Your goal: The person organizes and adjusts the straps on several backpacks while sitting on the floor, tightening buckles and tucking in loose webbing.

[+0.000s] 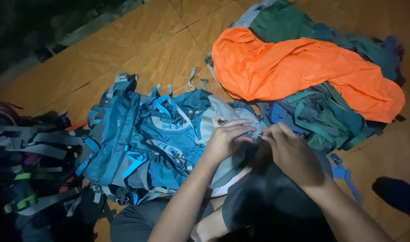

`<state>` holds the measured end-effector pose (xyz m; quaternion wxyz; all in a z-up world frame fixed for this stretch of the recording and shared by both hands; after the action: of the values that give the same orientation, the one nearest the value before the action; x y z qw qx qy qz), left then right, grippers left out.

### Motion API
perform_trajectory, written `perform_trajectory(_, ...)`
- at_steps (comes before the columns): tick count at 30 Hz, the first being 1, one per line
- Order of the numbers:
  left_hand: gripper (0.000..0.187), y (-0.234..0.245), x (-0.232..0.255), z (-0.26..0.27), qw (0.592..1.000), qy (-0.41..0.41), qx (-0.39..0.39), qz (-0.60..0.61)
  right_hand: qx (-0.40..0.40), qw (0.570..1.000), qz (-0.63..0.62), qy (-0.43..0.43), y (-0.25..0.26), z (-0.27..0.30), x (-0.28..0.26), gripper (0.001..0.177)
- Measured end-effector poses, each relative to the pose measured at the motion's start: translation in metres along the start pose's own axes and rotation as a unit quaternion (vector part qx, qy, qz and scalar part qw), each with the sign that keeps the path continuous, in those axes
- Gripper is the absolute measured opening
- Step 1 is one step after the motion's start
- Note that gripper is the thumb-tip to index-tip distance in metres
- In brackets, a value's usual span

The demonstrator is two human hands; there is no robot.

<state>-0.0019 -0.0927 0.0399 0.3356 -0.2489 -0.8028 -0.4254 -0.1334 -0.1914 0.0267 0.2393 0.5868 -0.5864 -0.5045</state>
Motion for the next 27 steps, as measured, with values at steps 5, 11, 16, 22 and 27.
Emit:
perform_trajectory(5,0.028,-0.004,-0.033,0.011,0.990,0.021,-0.058,-0.125,-0.035,0.999,-0.009,-0.017,-0.007,0.004,0.008,0.014)
perform_trajectory(11,0.025,0.018,-0.074,0.037,0.969,0.043,-0.151,-0.191,-0.158,0.979,-0.118,-0.059,0.020,-0.004,0.057,0.013)
perform_trajectory(16,0.026,0.036,-0.090,0.037,0.955,0.023,-0.160,-0.249,-0.239,0.952,0.156,-0.112,0.060,-0.004,0.133,0.017)
perform_trajectory(22,0.013,0.032,-0.095,0.030,0.927,-0.067,-0.184,-0.319,-0.114,0.982,-0.014,-0.149,0.087,0.027,0.234,0.005)
perform_trajectory(27,0.031,-0.007,-0.130,0.035,0.869,-0.047,-0.337,-0.359,-0.092,0.949,-0.161,-0.254,0.060,0.074,0.314,0.008)
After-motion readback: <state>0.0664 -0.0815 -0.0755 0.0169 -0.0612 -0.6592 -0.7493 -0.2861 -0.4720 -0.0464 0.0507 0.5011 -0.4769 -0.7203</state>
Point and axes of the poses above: each hand's wrist, its own z-axis away from the middle knuckle, its own y-axis out of the back of the hand, x = y × z, the point moved 7 cm from there along -z, towards the middle knuckle, and after that the axes turned 3 degrees about y, right-handed, at the moved point
